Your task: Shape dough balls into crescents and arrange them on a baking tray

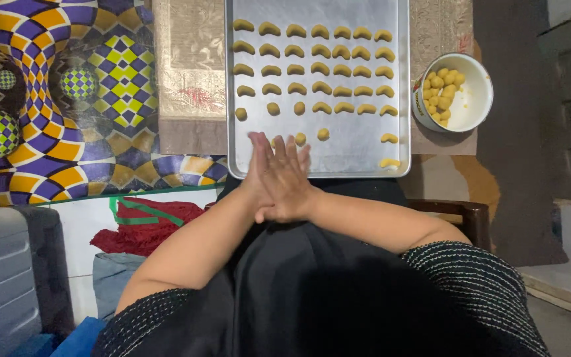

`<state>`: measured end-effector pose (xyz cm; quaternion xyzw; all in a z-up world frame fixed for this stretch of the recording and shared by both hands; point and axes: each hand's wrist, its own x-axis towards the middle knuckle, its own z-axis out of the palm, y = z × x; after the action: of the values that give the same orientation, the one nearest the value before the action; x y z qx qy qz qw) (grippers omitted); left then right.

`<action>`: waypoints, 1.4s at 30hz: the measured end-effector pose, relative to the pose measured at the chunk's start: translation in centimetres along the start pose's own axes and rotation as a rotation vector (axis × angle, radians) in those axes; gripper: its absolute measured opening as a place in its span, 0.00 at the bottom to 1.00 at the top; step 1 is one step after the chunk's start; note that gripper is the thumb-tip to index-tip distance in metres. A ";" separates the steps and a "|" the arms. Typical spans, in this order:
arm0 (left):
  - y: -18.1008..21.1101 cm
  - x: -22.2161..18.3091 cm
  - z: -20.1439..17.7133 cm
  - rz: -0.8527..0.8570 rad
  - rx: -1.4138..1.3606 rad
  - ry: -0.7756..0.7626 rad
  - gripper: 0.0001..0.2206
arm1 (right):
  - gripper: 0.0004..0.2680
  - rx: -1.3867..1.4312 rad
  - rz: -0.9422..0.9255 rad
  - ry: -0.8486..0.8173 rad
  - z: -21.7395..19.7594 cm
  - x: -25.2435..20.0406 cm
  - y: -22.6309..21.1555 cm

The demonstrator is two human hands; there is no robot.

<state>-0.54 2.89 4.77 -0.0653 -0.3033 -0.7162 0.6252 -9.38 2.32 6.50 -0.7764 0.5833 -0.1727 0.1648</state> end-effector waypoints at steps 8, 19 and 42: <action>1.3 4.1 3.6 -0.719 -0.110 0.799 0.42 | 0.50 0.133 -0.128 0.009 2.8 -1.5 2.9; 1.7 -0.2 1.2 -0.803 -0.319 0.753 0.41 | 0.49 0.008 -0.260 0.170 2.4 -1.6 0.6; 0.8 0.7 -0.3 -0.652 -0.229 0.773 0.45 | 0.58 0.071 -0.296 0.008 1.4 -2.6 0.1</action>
<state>0.19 2.07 5.17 0.2340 0.0258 -0.8741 0.4250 -9.45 4.90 4.99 -0.8468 0.4567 -0.2190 0.1627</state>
